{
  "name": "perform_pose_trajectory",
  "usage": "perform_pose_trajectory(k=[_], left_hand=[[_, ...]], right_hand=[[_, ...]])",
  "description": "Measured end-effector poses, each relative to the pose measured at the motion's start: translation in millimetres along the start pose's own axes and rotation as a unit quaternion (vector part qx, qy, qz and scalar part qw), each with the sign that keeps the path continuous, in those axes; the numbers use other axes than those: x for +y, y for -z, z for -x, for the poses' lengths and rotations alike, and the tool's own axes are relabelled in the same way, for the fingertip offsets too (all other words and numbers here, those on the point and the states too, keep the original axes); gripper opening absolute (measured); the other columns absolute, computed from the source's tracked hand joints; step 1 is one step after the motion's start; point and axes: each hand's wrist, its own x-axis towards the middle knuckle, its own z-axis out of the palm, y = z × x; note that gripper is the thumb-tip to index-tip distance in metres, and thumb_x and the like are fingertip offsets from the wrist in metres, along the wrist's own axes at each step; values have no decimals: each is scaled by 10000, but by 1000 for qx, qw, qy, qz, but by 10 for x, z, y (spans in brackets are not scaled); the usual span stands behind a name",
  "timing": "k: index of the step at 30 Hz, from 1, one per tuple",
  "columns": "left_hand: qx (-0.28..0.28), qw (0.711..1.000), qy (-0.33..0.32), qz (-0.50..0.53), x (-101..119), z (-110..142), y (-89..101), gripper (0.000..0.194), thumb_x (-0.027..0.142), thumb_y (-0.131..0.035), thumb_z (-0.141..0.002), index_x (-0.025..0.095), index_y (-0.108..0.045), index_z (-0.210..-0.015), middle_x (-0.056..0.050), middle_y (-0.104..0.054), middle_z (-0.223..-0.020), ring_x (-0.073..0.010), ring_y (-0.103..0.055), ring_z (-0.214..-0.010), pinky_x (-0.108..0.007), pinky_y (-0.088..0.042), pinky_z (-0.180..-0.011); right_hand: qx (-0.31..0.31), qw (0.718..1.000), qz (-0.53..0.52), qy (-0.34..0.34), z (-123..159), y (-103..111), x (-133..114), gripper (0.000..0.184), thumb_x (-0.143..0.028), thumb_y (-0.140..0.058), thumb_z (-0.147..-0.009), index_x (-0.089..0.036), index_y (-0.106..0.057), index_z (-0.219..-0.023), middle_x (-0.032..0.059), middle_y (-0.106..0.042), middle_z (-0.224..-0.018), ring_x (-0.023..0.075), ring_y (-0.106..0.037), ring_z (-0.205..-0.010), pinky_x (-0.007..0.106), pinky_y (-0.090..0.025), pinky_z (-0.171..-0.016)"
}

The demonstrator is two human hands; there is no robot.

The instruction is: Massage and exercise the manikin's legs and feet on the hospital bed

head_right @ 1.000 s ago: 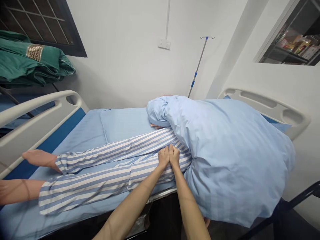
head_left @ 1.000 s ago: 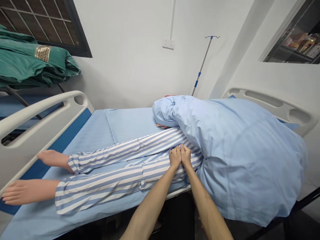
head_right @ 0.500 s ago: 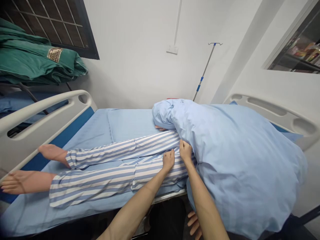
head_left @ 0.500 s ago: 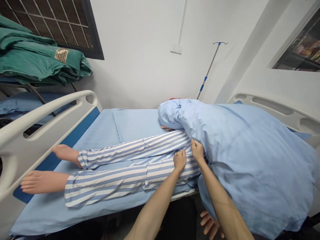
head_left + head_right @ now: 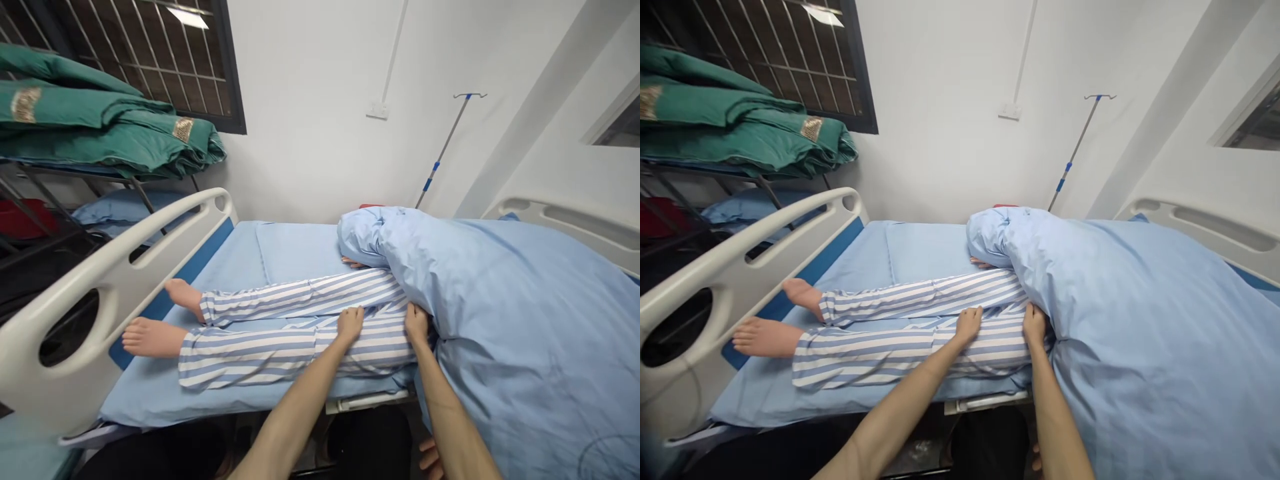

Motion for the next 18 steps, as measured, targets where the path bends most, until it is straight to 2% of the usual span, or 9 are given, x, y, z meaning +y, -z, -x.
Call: perform_pose_trajectory(k=[2, 4, 7, 8, 10, 12, 13, 15, 18], left_hand=[[-6, 999, 24, -34, -408, 32, 298, 442, 283, -302, -987, 173, -719, -892, -95, -723, -1003, -172, -630, -938, -246, -392, -782], [1, 998, 43, -45, -887, 125, 672, 483, 270, -269, -985, 156, -702, -803, -91, -719, -889, -168, -627, -863, -245, -391, -759], [12, 995, 38, -90, -1674, 356, 1360, 384, 300, -376, -954, 174, -683, -760, -55, -708, -848, -168, -610, -878, -243, -385, -789], [10, 991, 63, -118, -1926, 443, 1610, 356, 304, -413, -945, 172, -680, -751, -53, -707, -849, -171, -608, -886, -246, -391, -795], [65, 976, 134, -156, -2361, 610, 2093, 293, 286, -446, -943, 171, -689, -827, -49, -706, -936, -177, -603, -944, -262, -414, -825], [106, 962, 181, -175, -2658, 748, 2477, 253, 339, -495, -943, 167, -680, -959, -55, -681, -1039, -185, -600, -977, -306, -463, -849], [121, 957, 194, -179, -2750, 800, 2606, 272, 374, -520, -937, 164, -663, -1033, -61, -661, -1092, -191, -600, -995, -335, -489, -863], [133, 952, 209, -180, -2842, 868, 2712, 371, 428, -563, -915, 147, -617, -1152, -67, -621, -1169, -214, -602, -1031, -393, -525, -887], [139, 949, 223, -175, -2843, 899, 2561, 383, 427, -558, -918, 155, -605, -1183, -78, -615, -1192, -210, -604, -1040, -403, -527, -899]], right_hand=[[-6, 1000, 8, -1, 11, -1, 7, 558, -497, -275, -826, -146, -678, -666, 222, -720, -786, 232, -580, -683, 305, -411, -649], [-14, 1000, 12, -1, 15, -4, 25, 563, -483, -277, -826, -130, -691, -685, 234, -719, -797, 229, -575, -677, 308, -412, -661], [-23, 999, 24, -11, 8, -11, 53, 589, -477, -276, -831, -103, -719, -725, 246, -718, -821, 240, -574, -691, 316, -407, -666], [-26, 999, 31, -14, 6, -14, 62, 597, -473, -277, -833, -94, -729, -742, 245, -717, -822, 245, -574, -694, 319, -403, -662], [-37, 998, 45, -19, 4, -20, 80, 602, -460, -284, -840, -78, -746, -778, 237, -713, -810, 251, -573, -692, 324, -394, -655], [-43, 997, 60, -25, 1, -26, 98, 595, -444, -298, -847, -69, -758, -811, 228, -709, -793, 249, -566, -677, 326, -386, -646], [-44, 996, 69, -31, -3, -28, 106, 590, -437, -305, -851, -66, -762, -824, 227, -707, -790, 249, -562, -670, 326, -383, -640], [-42, 995, 86, -38, -17, -27, 110, 581, -422, -314, -864, -56, -765, -847, 235, -706, -804, 251, -559, -668, 330, -379, -635], [-49, 990, 121, -44, -40, -9, 81, 562, -383, -312, -890, -44, -760, -867, 245, -705, -822, 260, -572, -679, 337, -375, -639]])
